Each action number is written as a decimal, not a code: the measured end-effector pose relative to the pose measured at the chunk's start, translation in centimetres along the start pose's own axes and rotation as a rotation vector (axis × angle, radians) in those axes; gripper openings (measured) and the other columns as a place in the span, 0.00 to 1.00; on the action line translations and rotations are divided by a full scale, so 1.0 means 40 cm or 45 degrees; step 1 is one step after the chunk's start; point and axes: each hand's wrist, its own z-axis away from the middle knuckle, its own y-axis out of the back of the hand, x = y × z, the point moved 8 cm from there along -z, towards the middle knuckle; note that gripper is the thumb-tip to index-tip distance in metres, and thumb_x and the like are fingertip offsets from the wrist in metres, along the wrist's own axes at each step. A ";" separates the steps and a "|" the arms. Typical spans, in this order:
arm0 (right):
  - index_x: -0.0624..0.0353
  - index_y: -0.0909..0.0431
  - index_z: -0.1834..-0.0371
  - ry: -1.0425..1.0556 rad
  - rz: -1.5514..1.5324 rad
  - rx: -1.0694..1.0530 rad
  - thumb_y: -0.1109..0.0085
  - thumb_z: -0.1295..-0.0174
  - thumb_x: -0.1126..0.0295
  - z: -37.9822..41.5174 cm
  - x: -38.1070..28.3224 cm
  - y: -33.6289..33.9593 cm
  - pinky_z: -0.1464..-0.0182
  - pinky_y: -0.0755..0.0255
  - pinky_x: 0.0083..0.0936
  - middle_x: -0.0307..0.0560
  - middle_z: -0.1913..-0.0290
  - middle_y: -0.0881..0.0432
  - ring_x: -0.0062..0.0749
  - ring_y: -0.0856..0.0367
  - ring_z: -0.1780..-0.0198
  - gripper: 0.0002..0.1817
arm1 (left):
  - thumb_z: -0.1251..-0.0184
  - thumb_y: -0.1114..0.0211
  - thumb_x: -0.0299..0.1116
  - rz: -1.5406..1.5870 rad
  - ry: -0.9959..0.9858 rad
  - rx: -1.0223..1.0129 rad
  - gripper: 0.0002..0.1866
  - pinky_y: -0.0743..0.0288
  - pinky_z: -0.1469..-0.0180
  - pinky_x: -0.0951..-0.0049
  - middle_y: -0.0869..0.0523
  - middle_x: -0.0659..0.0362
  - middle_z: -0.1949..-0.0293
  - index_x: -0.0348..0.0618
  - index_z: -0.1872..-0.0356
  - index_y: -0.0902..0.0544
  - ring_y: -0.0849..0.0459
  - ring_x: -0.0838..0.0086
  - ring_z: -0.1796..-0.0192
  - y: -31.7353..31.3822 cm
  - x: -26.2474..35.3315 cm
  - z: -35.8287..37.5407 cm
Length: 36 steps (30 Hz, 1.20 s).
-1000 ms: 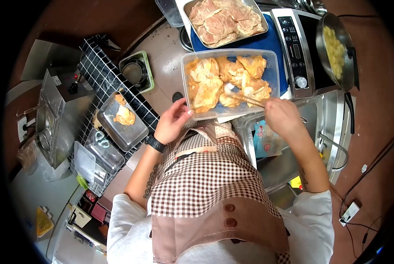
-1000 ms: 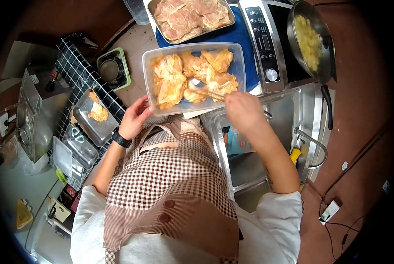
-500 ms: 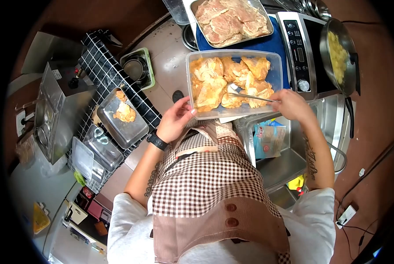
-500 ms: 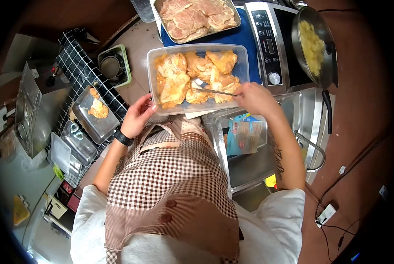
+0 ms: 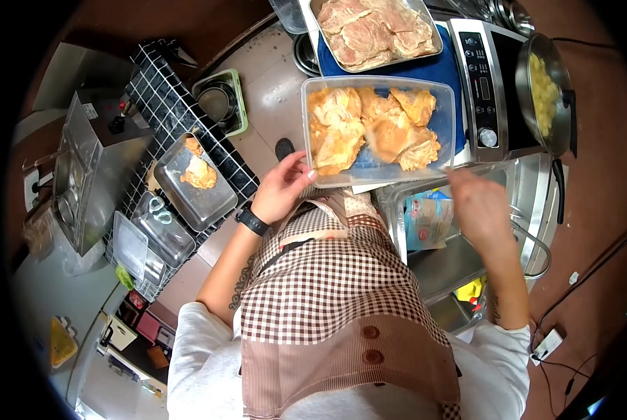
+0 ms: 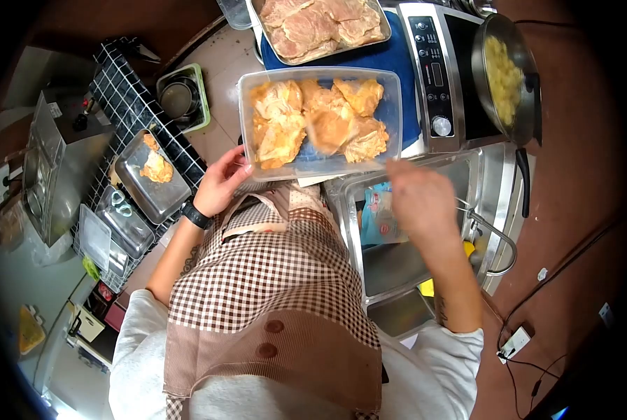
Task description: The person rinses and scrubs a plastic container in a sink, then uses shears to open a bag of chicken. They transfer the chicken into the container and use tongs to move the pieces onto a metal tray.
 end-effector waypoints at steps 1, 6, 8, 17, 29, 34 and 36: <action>0.57 0.16 0.53 0.013 -0.018 -0.125 0.44 0.42 0.74 -0.006 -0.019 -0.030 0.58 0.20 0.38 0.49 0.58 0.12 0.46 0.13 0.60 0.14 | 0.29 0.31 0.39 0.009 -0.010 0.006 0.29 0.21 0.51 0.75 0.15 0.59 0.57 0.36 0.32 0.27 0.15 0.78 0.58 0.001 0.001 -0.001; 0.58 0.17 0.58 -0.048 -0.093 -0.061 0.45 0.42 0.75 0.003 0.031 0.016 0.56 0.21 0.41 0.51 0.62 0.13 0.49 0.14 0.59 0.11 | 0.28 0.31 0.40 -0.009 -0.010 -0.005 0.29 0.21 0.51 0.75 0.15 0.59 0.58 0.37 0.32 0.26 0.16 0.78 0.59 0.001 0.001 0.006; 0.58 0.17 0.60 -0.076 -0.090 -0.095 0.47 0.41 0.75 -0.028 0.041 0.008 0.56 0.21 0.43 0.53 0.63 0.14 0.52 0.14 0.60 0.10 | 0.28 0.31 0.40 0.009 -0.004 0.008 0.28 0.21 0.51 0.75 0.15 0.59 0.58 0.37 0.32 0.26 0.15 0.78 0.59 0.000 -0.004 0.000; 0.60 0.18 0.65 -0.064 -0.035 -0.108 0.50 0.41 0.76 -0.080 0.025 -0.052 0.56 0.20 0.43 0.53 0.63 0.13 0.51 0.14 0.62 0.09 | 0.29 0.30 0.38 0.018 -0.025 0.009 0.28 0.21 0.51 0.75 0.15 0.59 0.58 0.37 0.33 0.25 0.16 0.78 0.59 0.001 -0.006 -0.002; 0.60 0.19 0.61 -0.013 -0.119 -0.002 0.49 0.38 0.74 -0.093 -0.010 -0.075 0.59 0.20 0.41 0.54 0.63 0.15 0.50 0.13 0.62 0.08 | 0.29 0.31 0.37 -0.034 -0.027 -0.001 0.28 0.21 0.50 0.75 0.15 0.60 0.58 0.36 0.33 0.26 0.16 0.78 0.59 0.005 0.005 0.001; 0.59 0.18 0.54 -0.310 0.059 0.221 0.50 0.36 0.74 -0.048 0.104 0.018 0.58 0.20 0.42 0.53 0.60 0.15 0.51 0.14 0.62 0.12 | 0.29 0.31 0.38 -0.028 -0.033 -0.001 0.28 0.21 0.50 0.75 0.14 0.60 0.58 0.36 0.32 0.26 0.16 0.77 0.59 0.002 -0.003 -0.011; 0.58 0.18 0.49 -0.327 0.124 0.201 0.51 0.36 0.74 -0.060 0.138 -0.017 0.58 0.20 0.42 0.53 0.60 0.14 0.50 0.13 0.62 0.15 | 0.28 0.32 0.39 -0.028 -0.025 -0.002 0.28 0.21 0.50 0.75 0.14 0.60 0.58 0.37 0.32 0.27 0.16 0.77 0.58 0.003 -0.009 -0.004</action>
